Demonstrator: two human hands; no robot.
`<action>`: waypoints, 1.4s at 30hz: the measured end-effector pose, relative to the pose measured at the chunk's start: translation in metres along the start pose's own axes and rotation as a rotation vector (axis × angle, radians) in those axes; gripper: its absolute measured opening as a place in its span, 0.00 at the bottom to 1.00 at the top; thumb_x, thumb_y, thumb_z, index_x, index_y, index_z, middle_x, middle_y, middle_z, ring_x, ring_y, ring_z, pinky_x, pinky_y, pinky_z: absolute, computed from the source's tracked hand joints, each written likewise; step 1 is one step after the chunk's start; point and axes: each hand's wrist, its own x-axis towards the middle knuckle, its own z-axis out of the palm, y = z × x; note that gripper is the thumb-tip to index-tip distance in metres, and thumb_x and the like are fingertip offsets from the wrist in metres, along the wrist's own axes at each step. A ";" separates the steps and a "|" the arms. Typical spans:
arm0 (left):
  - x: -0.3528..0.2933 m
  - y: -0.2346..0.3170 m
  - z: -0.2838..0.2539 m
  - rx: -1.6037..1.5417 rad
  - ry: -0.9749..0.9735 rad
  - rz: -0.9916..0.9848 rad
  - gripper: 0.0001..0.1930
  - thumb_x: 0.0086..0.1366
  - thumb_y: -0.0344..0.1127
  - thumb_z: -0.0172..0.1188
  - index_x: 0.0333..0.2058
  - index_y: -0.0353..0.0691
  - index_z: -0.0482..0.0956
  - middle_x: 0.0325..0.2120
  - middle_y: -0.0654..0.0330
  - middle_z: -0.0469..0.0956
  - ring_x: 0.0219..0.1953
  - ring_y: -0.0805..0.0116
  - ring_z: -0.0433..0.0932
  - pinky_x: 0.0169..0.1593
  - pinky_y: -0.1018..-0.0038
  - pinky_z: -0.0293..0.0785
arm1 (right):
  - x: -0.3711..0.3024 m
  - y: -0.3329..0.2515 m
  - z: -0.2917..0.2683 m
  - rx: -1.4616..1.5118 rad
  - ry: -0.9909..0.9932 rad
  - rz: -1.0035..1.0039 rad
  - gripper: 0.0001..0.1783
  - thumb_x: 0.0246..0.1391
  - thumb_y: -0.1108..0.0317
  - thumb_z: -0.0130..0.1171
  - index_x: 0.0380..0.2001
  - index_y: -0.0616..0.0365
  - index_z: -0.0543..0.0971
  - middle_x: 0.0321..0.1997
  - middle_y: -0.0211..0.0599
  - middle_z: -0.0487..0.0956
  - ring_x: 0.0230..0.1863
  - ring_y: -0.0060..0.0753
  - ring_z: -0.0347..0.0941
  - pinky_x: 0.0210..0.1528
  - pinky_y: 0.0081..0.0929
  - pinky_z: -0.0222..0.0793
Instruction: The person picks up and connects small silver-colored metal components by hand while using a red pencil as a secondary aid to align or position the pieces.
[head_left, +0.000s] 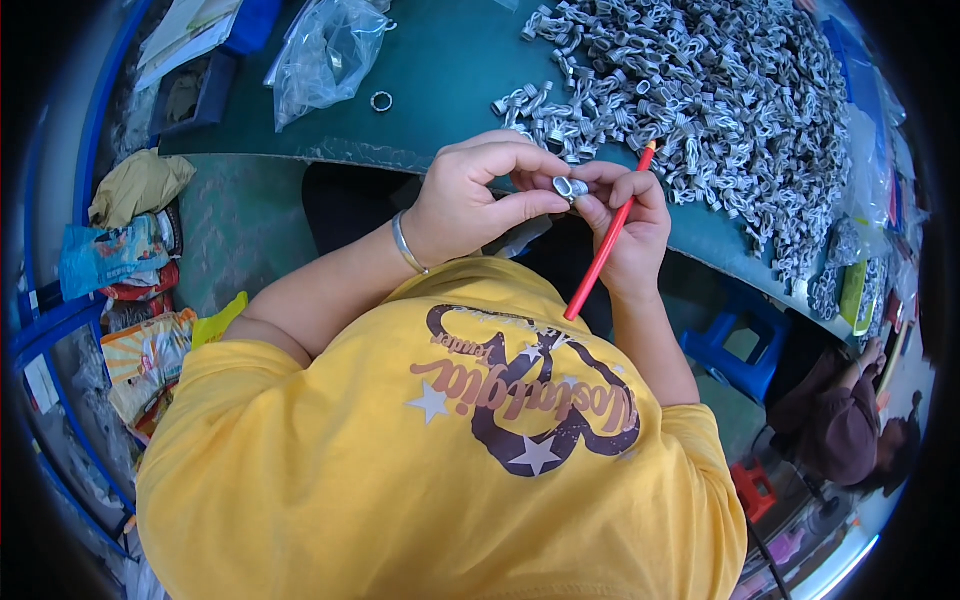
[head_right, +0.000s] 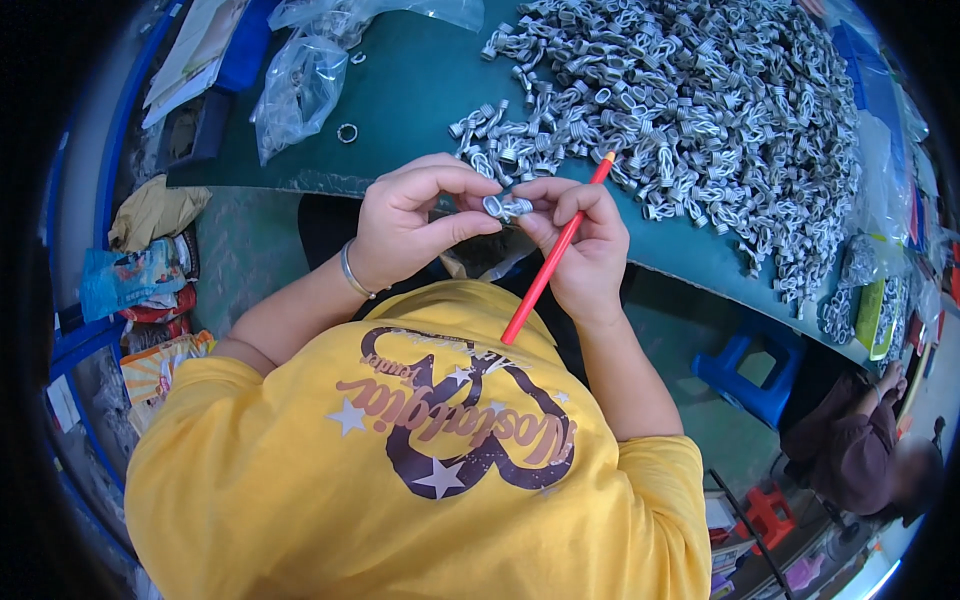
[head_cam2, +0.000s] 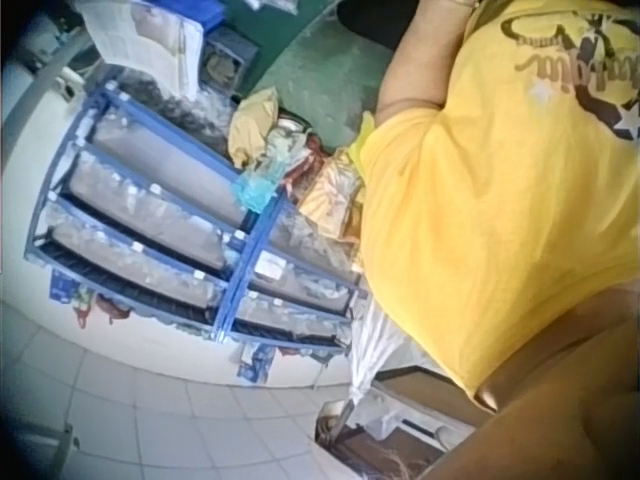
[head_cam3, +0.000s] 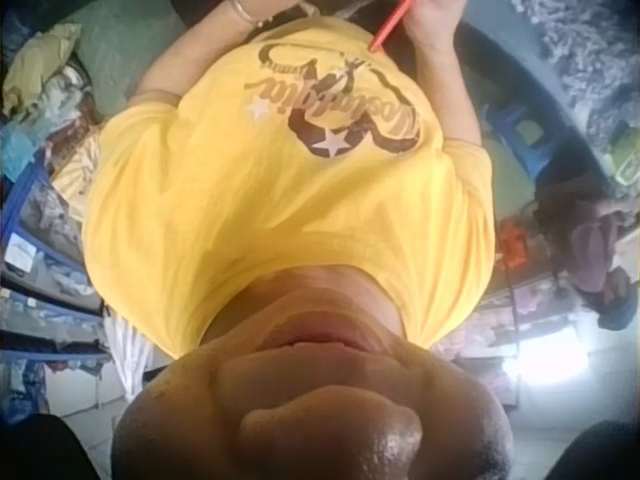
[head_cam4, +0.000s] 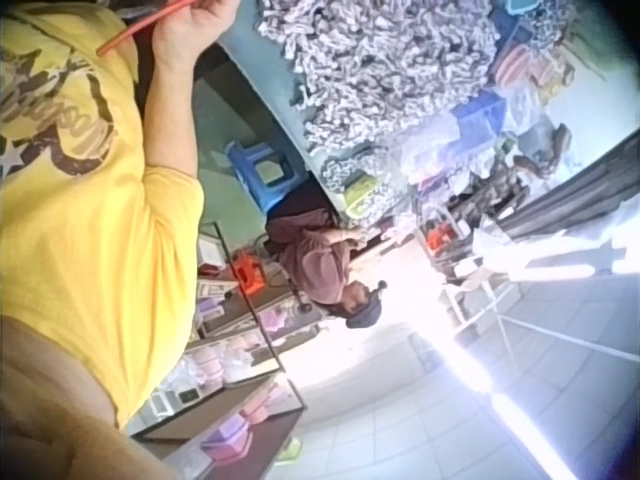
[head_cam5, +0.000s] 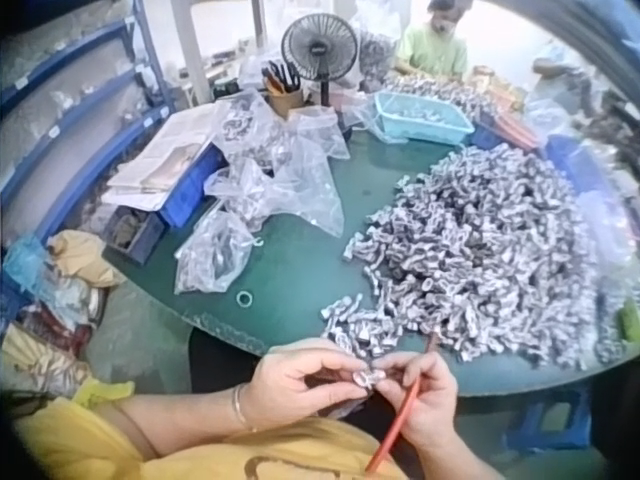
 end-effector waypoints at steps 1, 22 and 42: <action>-0.001 -0.001 -0.001 -0.001 0.001 -0.003 0.14 0.48 0.21 0.65 0.36 0.32 0.78 0.29 0.59 0.75 0.29 0.76 0.75 0.32 0.83 0.71 | -0.001 0.000 0.000 -0.061 -0.001 -0.036 0.14 0.48 0.86 0.55 0.27 0.58 0.62 0.42 0.49 0.74 0.42 0.30 0.73 0.45 0.23 0.71; -0.024 -0.011 -0.004 -0.247 -0.017 -0.420 0.11 0.56 0.21 0.59 0.39 0.30 0.73 0.34 0.59 0.76 0.37 0.77 0.76 0.42 0.81 0.74 | -0.007 -0.009 0.011 -0.285 0.019 -0.135 0.19 0.41 0.87 0.62 0.29 0.58 0.62 0.40 0.46 0.75 0.34 0.22 0.71 0.39 0.17 0.69; -0.022 -0.013 -0.004 -0.238 -0.004 -0.192 0.12 0.52 0.14 0.58 0.35 0.32 0.71 0.38 0.54 0.70 0.40 0.71 0.74 0.43 0.78 0.75 | -0.009 -0.007 0.012 -0.419 -0.055 -0.262 0.19 0.42 0.86 0.62 0.28 0.59 0.62 0.39 0.48 0.75 0.32 0.23 0.72 0.35 0.17 0.70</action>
